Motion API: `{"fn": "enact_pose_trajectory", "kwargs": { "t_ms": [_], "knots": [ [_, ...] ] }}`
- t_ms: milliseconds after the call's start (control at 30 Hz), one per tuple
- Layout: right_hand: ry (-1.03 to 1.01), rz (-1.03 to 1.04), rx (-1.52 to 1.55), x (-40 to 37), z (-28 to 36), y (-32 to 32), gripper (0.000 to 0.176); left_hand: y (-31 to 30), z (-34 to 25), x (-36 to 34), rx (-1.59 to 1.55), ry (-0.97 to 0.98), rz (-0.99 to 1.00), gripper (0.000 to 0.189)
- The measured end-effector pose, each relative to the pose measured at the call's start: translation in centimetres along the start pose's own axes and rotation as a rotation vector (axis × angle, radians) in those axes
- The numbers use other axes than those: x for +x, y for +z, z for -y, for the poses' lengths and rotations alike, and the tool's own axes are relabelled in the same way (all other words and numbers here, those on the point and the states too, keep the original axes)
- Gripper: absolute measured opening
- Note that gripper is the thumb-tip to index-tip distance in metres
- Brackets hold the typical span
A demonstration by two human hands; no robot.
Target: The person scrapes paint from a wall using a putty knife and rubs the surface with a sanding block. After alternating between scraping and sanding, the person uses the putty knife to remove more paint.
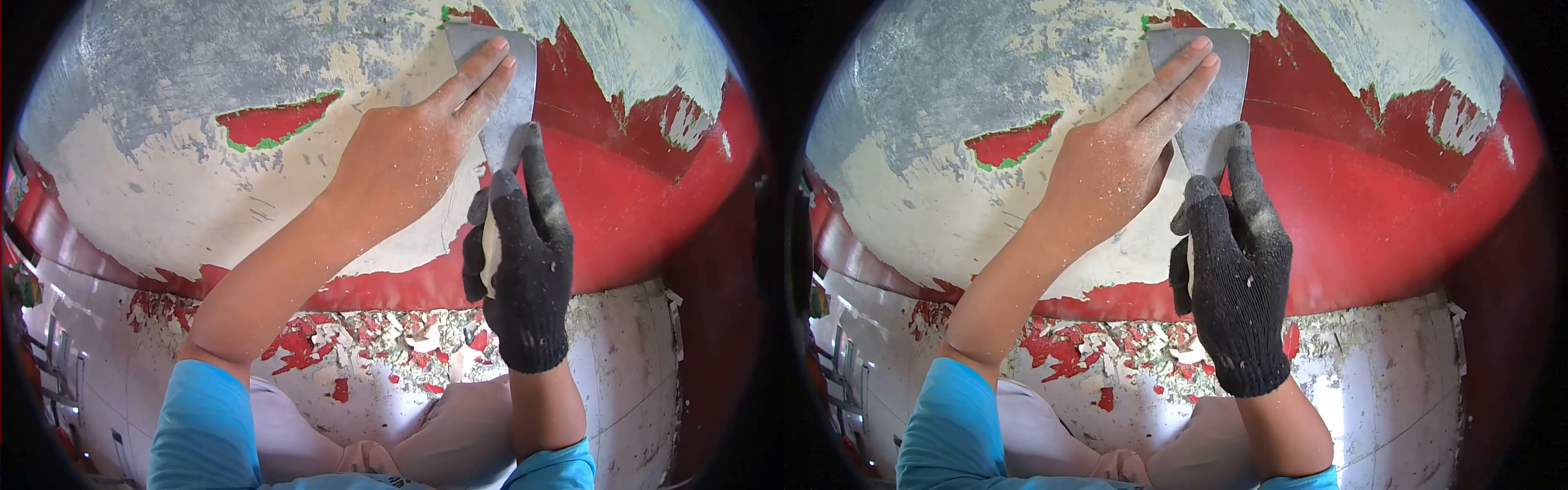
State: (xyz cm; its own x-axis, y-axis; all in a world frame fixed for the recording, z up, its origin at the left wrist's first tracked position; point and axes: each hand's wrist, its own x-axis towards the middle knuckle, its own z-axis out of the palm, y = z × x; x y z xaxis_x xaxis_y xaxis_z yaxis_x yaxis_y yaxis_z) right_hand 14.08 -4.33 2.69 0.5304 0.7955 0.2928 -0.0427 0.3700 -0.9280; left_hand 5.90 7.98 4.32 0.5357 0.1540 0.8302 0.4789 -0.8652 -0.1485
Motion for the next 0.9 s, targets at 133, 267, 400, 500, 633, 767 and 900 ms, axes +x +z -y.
{"fn": "enact_pose_trajectory", "kwargs": {
  "t_ms": [133, 267, 400, 500, 633, 767, 900],
  "knots": [
    [-0.049, 0.015, -0.025, -0.2, -0.6, 0.0, 0.051, -0.1, -0.2, -0.7, -0.074, -0.008, -0.015, 0.076],
    [-0.085, 0.005, -0.047, 1.3, 0.6, 1.2, 0.049, 0.4, 1.1, 1.2, -0.032, 0.035, -0.104, 0.069],
    [-0.060, -0.004, 0.004, -0.1, -0.7, 0.7, 0.050, -0.4, -0.7, -0.5, -0.092, -0.035, -0.053, 0.077],
    [0.001, -0.030, -0.004, 0.0, -0.8, 0.6, 0.052, -0.2, -0.2, -0.8, -0.088, -0.004, -0.001, 0.076],
    [-0.063, -0.012, 0.004, 0.3, 0.3, 1.2, 0.051, -0.6, 0.2, 0.6, -0.060, 0.044, -0.056, 0.062],
    [0.028, -0.063, 0.009, -0.6, -0.4, 0.9, 0.052, -0.5, 0.2, -0.3, -0.101, -0.010, 0.011, 0.074],
    [0.019, -0.042, 0.018, -0.6, -0.1, 1.1, 0.052, -0.1, 0.0, 0.4, -0.070, -0.016, -0.039, 0.075]
  ]
}}
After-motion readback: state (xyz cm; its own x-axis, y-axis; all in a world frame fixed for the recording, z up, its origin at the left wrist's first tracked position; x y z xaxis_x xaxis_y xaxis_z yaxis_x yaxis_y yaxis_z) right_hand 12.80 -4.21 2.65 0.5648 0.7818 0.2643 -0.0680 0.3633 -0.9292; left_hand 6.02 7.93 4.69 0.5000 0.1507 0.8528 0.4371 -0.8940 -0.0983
